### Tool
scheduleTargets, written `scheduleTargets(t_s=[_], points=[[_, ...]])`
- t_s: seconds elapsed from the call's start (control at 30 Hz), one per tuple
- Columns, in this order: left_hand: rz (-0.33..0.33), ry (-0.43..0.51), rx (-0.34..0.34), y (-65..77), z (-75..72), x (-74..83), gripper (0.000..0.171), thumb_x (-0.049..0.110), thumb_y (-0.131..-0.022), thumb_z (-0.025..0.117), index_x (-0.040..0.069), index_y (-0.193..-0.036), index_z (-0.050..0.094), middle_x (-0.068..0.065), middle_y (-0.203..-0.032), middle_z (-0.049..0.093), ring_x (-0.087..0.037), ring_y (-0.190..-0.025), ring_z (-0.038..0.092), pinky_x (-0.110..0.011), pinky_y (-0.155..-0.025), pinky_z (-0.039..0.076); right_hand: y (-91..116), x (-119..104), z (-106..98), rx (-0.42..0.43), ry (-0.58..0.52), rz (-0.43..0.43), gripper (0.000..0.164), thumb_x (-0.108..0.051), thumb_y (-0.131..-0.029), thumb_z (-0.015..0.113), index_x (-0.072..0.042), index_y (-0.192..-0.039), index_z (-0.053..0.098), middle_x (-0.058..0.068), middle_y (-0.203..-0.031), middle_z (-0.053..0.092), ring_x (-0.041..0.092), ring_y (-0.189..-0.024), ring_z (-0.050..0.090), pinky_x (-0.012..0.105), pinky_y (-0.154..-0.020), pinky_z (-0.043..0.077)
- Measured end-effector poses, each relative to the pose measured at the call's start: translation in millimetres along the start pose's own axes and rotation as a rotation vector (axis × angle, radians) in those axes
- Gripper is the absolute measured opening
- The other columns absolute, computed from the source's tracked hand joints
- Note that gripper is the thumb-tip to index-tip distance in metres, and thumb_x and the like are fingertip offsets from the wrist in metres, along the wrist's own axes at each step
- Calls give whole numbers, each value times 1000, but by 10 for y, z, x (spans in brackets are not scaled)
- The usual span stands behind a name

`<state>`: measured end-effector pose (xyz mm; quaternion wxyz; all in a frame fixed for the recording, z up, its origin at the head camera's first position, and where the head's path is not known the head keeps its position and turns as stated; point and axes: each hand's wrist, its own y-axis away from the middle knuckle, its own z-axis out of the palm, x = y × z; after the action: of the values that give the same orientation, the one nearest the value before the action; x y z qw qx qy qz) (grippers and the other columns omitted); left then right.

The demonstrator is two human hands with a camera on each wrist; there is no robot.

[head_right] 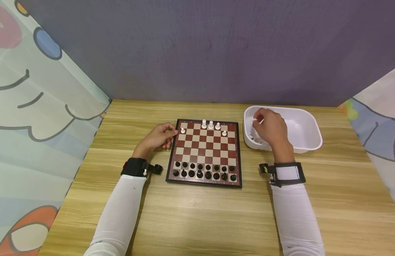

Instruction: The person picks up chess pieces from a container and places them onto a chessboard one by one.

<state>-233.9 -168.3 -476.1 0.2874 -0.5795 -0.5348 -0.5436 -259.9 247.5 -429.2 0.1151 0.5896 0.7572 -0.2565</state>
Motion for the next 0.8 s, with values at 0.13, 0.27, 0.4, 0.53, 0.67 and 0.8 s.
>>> scheduleTargets(t_s=[0.13,0.27,0.4,0.53,0.67,0.8], points=[[-3,-4,1,-3,-11,14,16,18,-105,58,3,-111,57,-6,-71,60,-13,-48,54,-21,-42,43,-1,-4,-4,42,-20,3,9,-11,-90,67,-4,-95,68,20,-87,73,35,-77,66,39,-64,42],[-6,-10,2,-11,-22,11,16,18,-105,58,3,-111,57,-7,-71,60,-14,-48,55,-21,-42,44,-1,-29,-4,70,-29,20,11,-13,-91,68,-2,-94,68,22,-87,74,37,-78,68,41,-67,45],[-7,-12,1,-11,-18,10,16,18,-105,58,3,-111,57,-6,-71,60,-14,-47,54,-21,-42,44,6,-51,-15,81,-28,28,13,-15,-93,69,-2,-94,69,22,-87,74,37,-77,69,42,-66,45],[-5,-9,2,-11,-8,7,16,18,-105,58,3,-111,57,-5,-70,60,-13,-47,54,-21,-42,44,22,-72,-27,83,-33,30,15,-17,-94,70,-2,-95,69,23,-87,74,37,-76,68,40,-64,45],[-5,-7,5,-8,-2,4,16,18,-105,58,3,-111,58,-5,-69,60,-13,-48,54,-21,-42,44,30,-93,-34,98,-38,17,14,-15,-95,70,-2,-95,69,22,-85,73,36,-73,67,39,-63,44],[-10,-10,7,-9,-1,-6,16,19,-105,58,4,-110,57,-5,-69,60,-12,-47,54,-21,-42,44,34,-117,-32,117,-53,10,11,-13,-94,69,-2,-95,69,20,-83,72,34,-72,65,37,-63,43]])
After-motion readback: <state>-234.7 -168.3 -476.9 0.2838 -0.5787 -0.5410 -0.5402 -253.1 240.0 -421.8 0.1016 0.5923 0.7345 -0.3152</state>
